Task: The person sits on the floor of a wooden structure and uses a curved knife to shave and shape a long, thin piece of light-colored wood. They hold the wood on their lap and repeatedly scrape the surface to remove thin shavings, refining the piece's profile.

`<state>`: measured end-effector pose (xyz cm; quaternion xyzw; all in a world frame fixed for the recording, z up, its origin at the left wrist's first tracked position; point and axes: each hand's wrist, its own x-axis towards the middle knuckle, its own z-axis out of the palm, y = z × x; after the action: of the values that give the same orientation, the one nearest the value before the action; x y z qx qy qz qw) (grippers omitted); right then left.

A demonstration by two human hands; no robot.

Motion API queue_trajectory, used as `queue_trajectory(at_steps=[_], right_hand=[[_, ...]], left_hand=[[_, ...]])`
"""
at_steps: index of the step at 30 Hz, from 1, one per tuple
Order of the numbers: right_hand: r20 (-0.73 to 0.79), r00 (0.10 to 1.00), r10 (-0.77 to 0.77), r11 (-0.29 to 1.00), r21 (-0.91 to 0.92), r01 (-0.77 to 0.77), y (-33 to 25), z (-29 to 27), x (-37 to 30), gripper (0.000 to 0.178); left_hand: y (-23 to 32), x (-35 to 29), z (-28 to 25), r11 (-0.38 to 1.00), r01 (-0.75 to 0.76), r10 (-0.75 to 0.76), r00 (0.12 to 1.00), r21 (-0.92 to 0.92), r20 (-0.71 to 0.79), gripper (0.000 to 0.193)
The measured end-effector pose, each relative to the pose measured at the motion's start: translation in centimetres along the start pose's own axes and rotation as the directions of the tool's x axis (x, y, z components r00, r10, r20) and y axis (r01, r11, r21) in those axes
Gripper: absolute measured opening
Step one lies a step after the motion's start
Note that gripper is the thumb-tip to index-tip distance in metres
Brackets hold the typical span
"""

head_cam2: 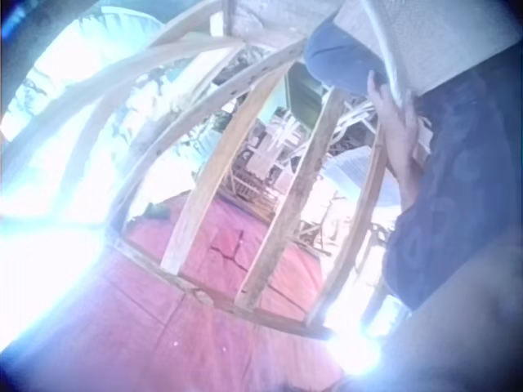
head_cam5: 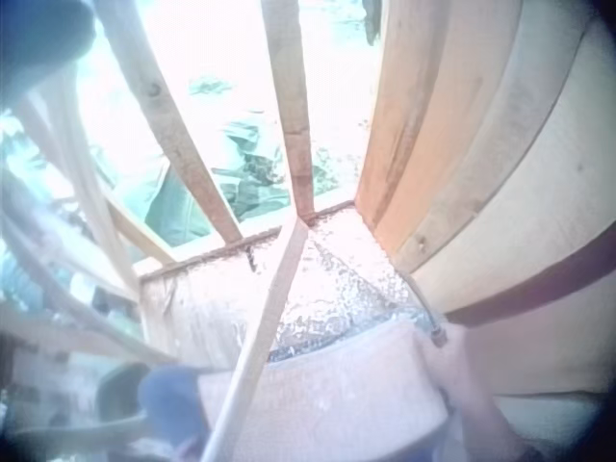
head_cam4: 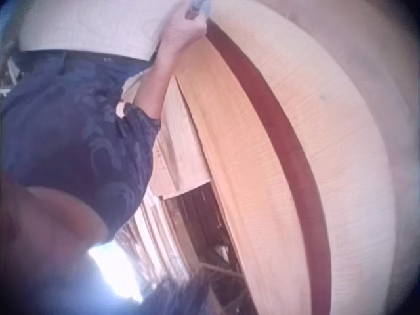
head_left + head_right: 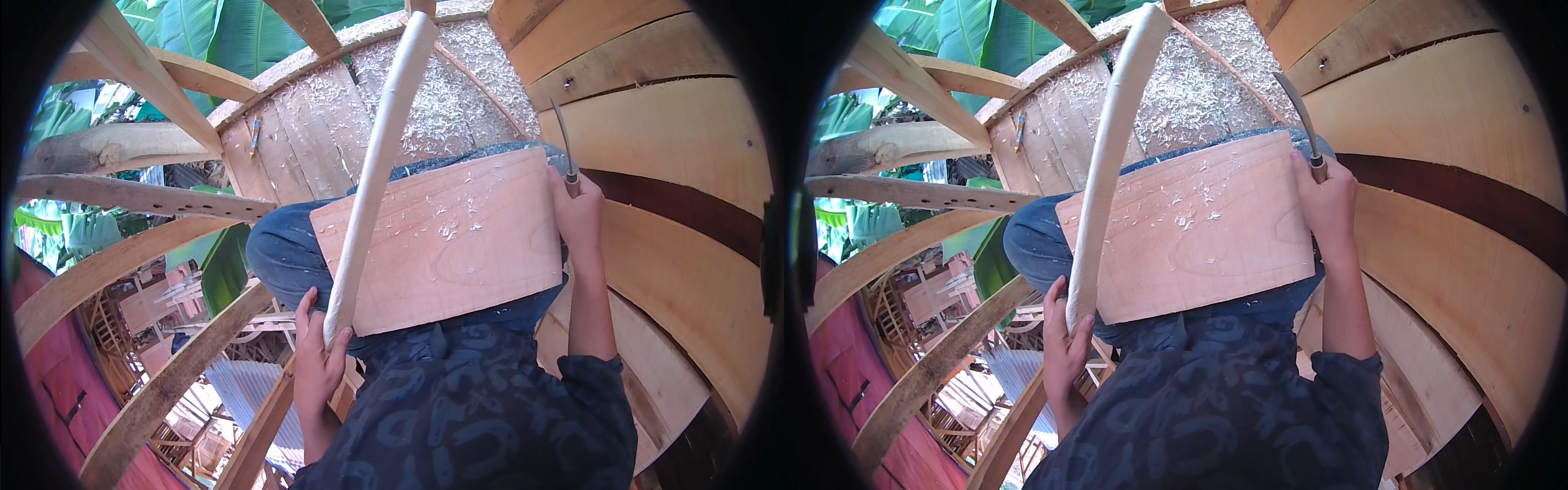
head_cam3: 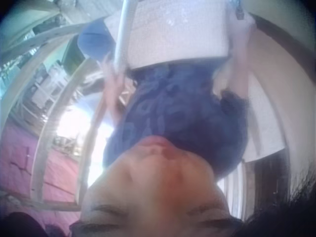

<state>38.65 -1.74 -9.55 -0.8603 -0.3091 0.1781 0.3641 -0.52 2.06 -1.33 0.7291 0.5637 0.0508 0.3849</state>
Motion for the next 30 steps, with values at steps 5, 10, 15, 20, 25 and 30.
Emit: queue_trajectory(at_steps=[5, 10, 15, 20, 25, 30], right_hand=[[-0.002, 0.998, 0.055, 0.998, 0.004, -0.055, -0.8, -0.5, -1.6, 0.036], [0.06, 0.989, 0.132, 0.982, 0.131, -0.139, 0.1, -1.5, -1.9, 0.029], [0.014, 0.992, 0.126, 0.931, 0.344, -0.123, 2.5, -0.7, -2.0, 0.022], [0.118, 0.992, 0.052, 0.957, 0.28, -0.083, 0.7, -0.2, -2.6, 0.021], [0.143, 0.989, 0.044, 0.93, 0.356, -0.093, 0.9, 0.7, -1.9, 0.022], [0.169, 0.981, 0.094, 0.911, 0.383, -0.153, 0.9, 0.1, -2.2, 0.026]], left_hand=[[1.6, 0.7, 0.4, 0.891, 0.328, -0.282, 0.941, -0.312, 0.184, 0.056], [0.8, 0.1, 3.7, 0.971, 0.079, -0.087, 0.996, -0.226, -0.025, 0.058], [3.2, -0.6, 2.8, 0.854, 0.12, -0.196, 0.976, -0.507, -0.098, 0.032], [2.3, -0.8, 2.2, 0.889, 0.042, -0.158, 0.963, -0.455, -0.22, 0.031], [1.0, -0.6, 2.2, 0.89, 0.06, -0.175, 0.961, -0.453, -0.216, 0.026], [0.5, -0.5, 2.2, 0.877, 0.042, -0.18, 0.953, -0.479, -0.245, 0.024]])
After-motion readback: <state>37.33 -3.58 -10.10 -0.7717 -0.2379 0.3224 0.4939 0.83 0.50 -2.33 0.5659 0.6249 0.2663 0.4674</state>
